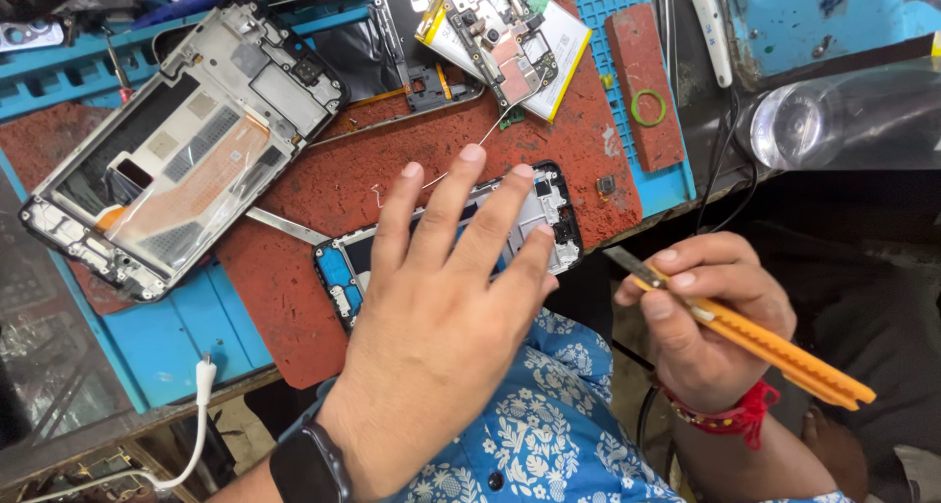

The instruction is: The person uses tweezers and a metal spudger to manipulate internal components and cables of a disassembled mobile phone, then handles a yellow tool while working on the device frame.

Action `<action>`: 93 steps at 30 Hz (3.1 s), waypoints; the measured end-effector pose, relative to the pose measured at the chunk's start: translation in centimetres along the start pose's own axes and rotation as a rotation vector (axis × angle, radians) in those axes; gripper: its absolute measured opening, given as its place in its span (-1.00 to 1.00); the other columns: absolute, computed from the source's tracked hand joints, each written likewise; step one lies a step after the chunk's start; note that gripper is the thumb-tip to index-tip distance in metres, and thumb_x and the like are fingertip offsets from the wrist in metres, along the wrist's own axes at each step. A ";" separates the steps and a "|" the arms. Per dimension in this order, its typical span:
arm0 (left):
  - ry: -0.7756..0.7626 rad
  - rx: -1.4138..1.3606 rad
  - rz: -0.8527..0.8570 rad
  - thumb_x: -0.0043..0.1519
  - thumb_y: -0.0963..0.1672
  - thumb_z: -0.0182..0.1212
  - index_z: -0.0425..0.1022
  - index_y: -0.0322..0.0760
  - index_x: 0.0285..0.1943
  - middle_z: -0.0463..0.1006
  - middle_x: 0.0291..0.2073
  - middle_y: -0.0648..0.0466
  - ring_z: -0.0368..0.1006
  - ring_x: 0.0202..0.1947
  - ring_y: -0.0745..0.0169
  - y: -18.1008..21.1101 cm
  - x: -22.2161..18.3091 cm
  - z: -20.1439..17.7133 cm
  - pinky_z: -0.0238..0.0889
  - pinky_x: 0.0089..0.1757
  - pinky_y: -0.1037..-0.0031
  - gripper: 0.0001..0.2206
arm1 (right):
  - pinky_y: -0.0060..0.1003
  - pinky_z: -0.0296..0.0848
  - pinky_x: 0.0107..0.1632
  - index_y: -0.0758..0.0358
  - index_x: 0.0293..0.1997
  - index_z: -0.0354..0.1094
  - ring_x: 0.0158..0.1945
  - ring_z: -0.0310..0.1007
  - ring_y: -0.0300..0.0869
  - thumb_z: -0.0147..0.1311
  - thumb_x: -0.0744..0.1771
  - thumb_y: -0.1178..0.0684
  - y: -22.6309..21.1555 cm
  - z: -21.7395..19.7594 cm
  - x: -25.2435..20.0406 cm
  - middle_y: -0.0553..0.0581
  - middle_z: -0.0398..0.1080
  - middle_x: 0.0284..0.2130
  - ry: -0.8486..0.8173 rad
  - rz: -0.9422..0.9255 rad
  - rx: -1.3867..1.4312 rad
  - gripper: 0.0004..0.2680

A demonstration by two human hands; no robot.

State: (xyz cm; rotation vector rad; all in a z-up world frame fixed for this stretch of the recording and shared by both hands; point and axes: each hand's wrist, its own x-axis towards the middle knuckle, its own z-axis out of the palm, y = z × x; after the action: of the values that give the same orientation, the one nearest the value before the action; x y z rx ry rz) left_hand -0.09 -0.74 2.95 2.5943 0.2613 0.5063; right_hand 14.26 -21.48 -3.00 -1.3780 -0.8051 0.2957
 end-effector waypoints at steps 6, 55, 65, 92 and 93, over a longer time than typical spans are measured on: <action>0.011 -0.018 -0.002 0.29 -0.06 0.28 0.56 -0.32 0.13 0.40 0.30 -0.11 0.16 0.42 -0.25 1.1 -1.1 -0.5 -0.11 0.34 -0.19 -0.69 | -0.27 0.59 -0.05 0.38 -0.07 0.40 -0.29 0.48 -0.22 0.05 0.39 0.21 -0.9 -1.3 2.5 0.16 0.39 -0.33 0.093 0.046 0.124 -0.91; -0.081 -0.076 -0.030 0.24 -0.13 0.09 0.54 -0.23 0.20 0.33 0.36 -0.19 0.10 0.44 -0.31 -1.1 -1.3 0.4 -0.15 0.35 -0.24 -0.66 | -0.28 0.50 -0.31 0.21 -0.18 0.54 -0.34 0.56 -0.12 0.41 0.19 0.17 -2.6 1.7 11.7 0.09 0.49 -0.37 -0.786 -0.163 -0.777 -0.80; -0.085 -0.054 -0.038 0.28 -0.12 0.10 0.52 -0.24 0.24 0.32 0.35 -0.19 0.11 0.44 -0.29 -0.8 -0.7 1.1 -0.14 0.35 -0.23 -0.65 | -0.32 0.51 -0.31 0.22 -0.17 0.57 -0.34 0.56 -0.17 0.39 0.20 0.18 -3.5 2.2 11.8 0.07 0.50 -0.35 -0.777 -0.094 -0.790 -0.82; -0.112 0.020 -0.038 0.27 -0.11 0.07 0.55 -0.16 0.23 0.34 0.35 -0.15 0.18 0.38 -0.24 -0.4 -0.3 1.1 -0.04 0.29 -0.18 -0.65 | -0.21 0.51 -0.29 0.27 -0.12 0.54 -0.32 0.54 -0.09 0.37 0.20 0.26 -1.8 1.2 7.8 0.11 0.47 -0.30 -0.589 -0.360 -0.870 -0.79; -0.111 0.021 -0.036 0.28 -0.11 0.07 0.55 -0.17 0.23 0.34 0.35 -0.15 0.19 0.38 -0.24 -0.5 -0.3 1.1 -0.02 0.29 -0.17 -0.66 | -0.20 0.52 -0.29 0.28 -0.11 0.54 -0.32 0.53 -0.08 0.37 0.21 0.26 -1.9 1.2 7.7 0.11 0.47 -0.29 -0.588 -0.365 -0.875 -0.78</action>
State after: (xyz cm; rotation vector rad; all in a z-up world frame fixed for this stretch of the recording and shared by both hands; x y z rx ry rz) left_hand 0.06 -0.87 1.76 2.6227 0.2763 0.3474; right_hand 18.40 -16.10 1.32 -1.9293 -1.7934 0.0416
